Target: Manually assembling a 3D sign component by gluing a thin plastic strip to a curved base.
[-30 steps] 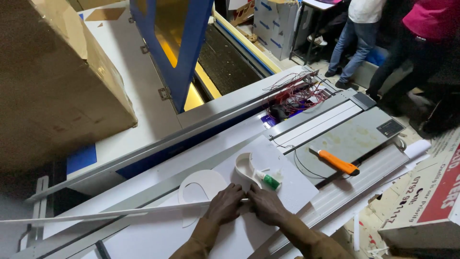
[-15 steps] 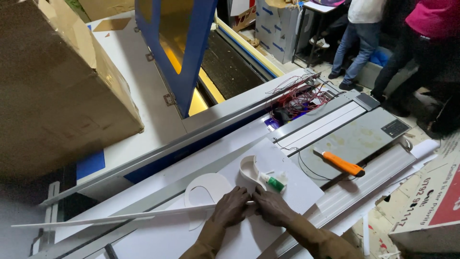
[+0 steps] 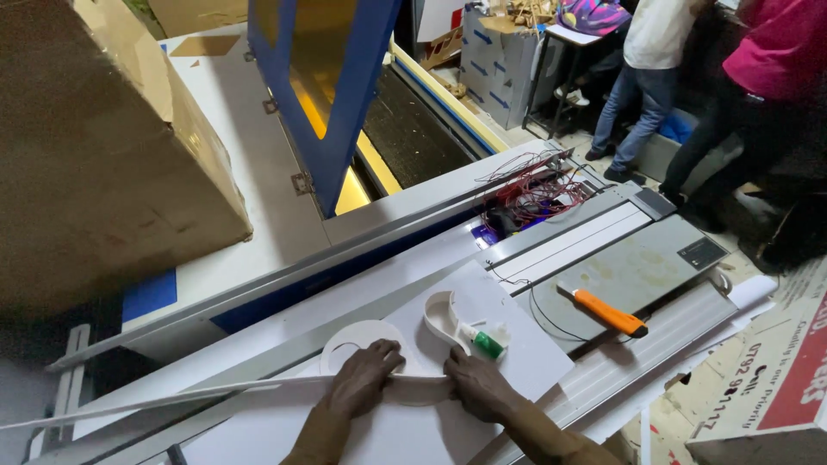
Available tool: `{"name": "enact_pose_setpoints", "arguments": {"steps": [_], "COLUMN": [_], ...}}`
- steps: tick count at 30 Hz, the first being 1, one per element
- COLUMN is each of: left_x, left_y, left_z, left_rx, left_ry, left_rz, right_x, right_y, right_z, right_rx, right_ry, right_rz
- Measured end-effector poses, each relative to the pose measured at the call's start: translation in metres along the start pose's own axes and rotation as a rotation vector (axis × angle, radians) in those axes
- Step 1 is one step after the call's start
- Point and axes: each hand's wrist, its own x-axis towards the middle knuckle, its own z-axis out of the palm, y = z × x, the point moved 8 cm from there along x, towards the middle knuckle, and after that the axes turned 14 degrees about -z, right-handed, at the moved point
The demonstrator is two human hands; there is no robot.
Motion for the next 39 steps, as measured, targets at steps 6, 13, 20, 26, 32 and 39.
{"name": "enact_pose_setpoints", "arguments": {"steps": [6, 13, 20, 26, 32, 39], "left_x": [-0.006, 0.013, 0.023, 0.028, -0.007, -0.010], "left_y": [0.005, 0.015, 0.018, 0.014, 0.026, 0.017], "left_z": [-0.005, -0.008, 0.000, 0.017, 0.011, 0.034], "left_rx": [0.115, 0.228, 0.218, 0.208, 0.116, -0.176], "left_ry": [-0.170, -0.050, -0.041, -0.018, -0.082, 0.080], "left_rz": [-0.030, 0.127, 0.210, 0.193, 0.095, 0.171], "right_x": [0.003, 0.003, 0.004, 0.012, 0.020, 0.026], "right_y": [0.002, 0.003, 0.006, 0.008, 0.005, 0.004], "right_z": [0.000, -0.005, -0.002, -0.012, -0.010, -0.003], "right_rx": [0.014, 0.017, 0.015, 0.090, 0.054, -0.056], "right_ry": [0.024, 0.073, 0.067, 0.002, -0.057, -0.299], "right_rz": [-0.038, -0.095, -0.123, -0.150, -0.323, -0.258]}}
